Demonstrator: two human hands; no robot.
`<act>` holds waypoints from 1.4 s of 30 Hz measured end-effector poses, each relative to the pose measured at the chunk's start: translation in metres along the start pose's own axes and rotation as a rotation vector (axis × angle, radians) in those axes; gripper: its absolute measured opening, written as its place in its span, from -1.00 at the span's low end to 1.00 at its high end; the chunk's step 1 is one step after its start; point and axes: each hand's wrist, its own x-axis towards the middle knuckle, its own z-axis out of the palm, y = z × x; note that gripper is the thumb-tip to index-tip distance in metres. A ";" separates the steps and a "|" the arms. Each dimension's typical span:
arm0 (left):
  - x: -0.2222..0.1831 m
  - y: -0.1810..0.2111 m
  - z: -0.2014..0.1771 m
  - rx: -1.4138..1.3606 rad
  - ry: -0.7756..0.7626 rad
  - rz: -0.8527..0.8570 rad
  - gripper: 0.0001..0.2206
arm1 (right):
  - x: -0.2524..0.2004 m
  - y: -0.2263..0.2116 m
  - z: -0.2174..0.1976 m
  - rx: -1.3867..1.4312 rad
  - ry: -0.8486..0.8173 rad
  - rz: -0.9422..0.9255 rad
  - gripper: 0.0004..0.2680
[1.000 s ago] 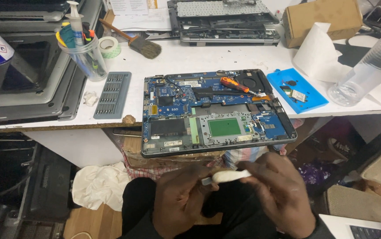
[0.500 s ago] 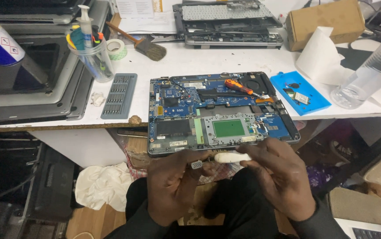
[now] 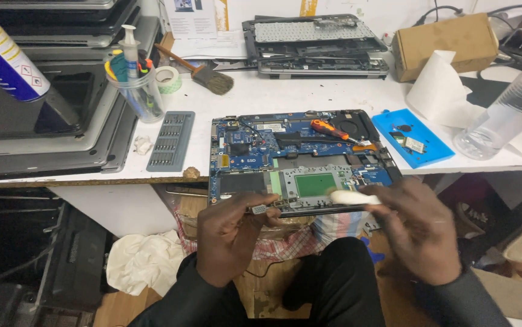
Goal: Cleaning a small circuit board with a brush and solution before re-installing it into a laptop chassis.
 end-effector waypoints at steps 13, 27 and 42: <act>0.004 0.013 0.017 0.147 -0.095 0.042 -0.77 | 0.015 -0.029 0.021 0.152 -0.013 -0.154 -0.82; 0.011 -0.009 -0.003 -0.016 -0.058 -0.004 -0.80 | 0.027 0.004 0.005 0.045 -0.025 -0.126 -0.83; 0.029 -0.012 0.014 -0.074 -0.121 0.044 -0.78 | 0.036 0.012 0.003 0.115 -0.044 -0.133 -0.82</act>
